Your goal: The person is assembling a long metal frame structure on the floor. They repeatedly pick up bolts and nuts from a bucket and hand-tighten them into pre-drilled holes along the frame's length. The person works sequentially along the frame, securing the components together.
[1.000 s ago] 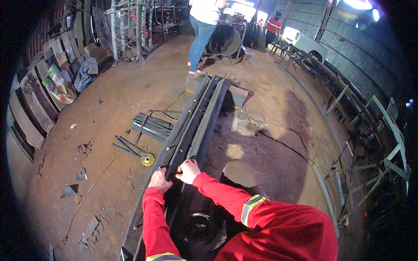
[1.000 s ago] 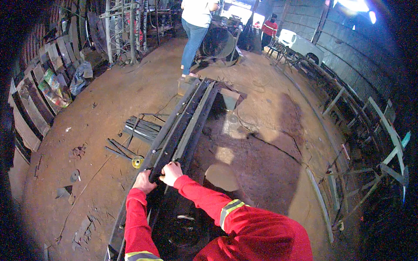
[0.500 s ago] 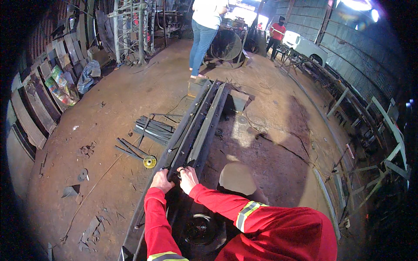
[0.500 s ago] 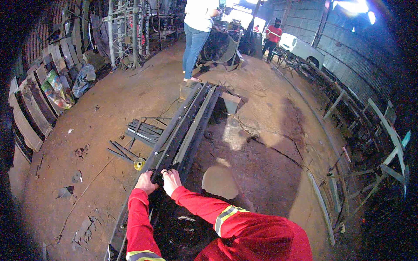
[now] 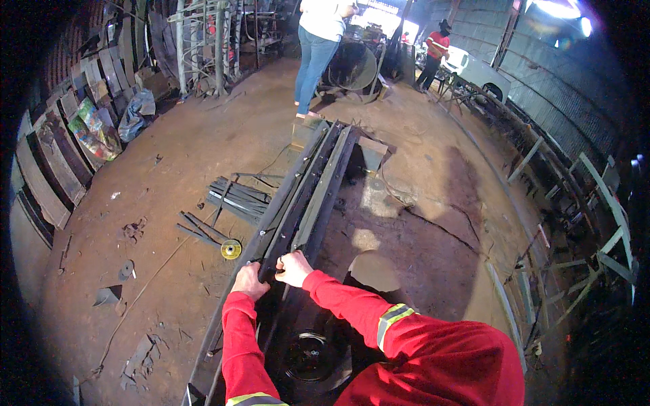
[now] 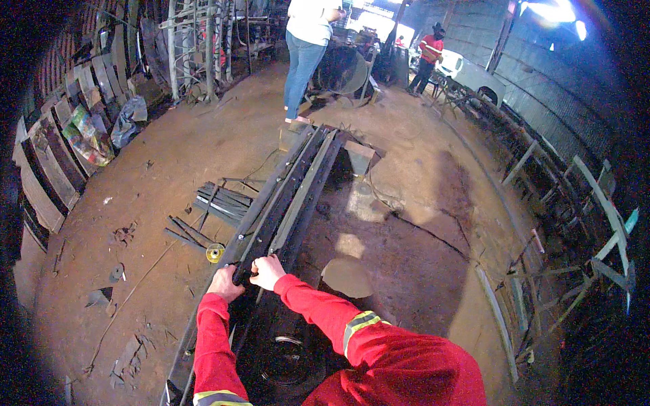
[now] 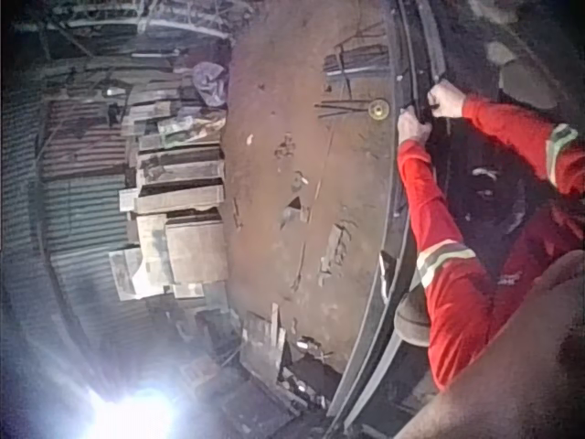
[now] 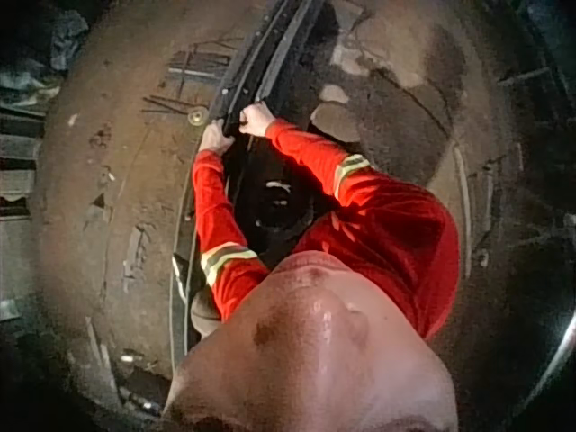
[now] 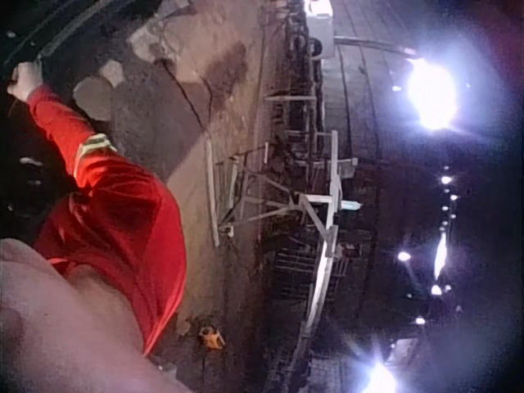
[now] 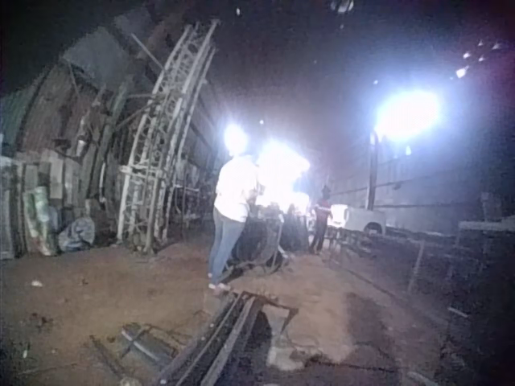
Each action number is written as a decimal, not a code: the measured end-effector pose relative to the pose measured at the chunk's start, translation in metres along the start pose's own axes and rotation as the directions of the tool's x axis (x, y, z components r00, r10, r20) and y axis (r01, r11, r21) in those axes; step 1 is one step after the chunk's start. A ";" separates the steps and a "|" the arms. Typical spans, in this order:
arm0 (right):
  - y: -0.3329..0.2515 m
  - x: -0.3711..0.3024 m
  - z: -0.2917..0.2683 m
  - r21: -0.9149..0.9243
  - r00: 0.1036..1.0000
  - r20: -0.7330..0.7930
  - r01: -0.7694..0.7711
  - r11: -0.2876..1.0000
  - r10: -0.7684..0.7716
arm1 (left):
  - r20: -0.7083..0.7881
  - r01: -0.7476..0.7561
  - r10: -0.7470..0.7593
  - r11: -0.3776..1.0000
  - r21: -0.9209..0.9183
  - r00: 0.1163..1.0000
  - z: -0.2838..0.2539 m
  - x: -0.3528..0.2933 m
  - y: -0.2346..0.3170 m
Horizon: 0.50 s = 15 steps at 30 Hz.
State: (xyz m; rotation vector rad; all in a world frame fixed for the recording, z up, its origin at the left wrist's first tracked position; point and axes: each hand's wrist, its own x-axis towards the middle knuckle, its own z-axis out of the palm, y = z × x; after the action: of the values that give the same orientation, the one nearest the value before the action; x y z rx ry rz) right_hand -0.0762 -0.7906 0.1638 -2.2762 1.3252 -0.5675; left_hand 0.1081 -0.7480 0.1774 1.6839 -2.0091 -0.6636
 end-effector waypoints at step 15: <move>-0.031 -0.013 -0.005 -0.324 0.997 -0.019 -0.079 0.943 0.077 | -0.030 0.032 -0.033 0.999 -0.007 0.999 -0.004 -0.001 0.003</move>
State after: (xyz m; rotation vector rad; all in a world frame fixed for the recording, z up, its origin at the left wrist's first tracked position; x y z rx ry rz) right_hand -0.0631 -0.7666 0.1835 -2.4650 1.6048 -0.3490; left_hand 0.1087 -0.7466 0.1821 1.7160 -1.9609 -0.6515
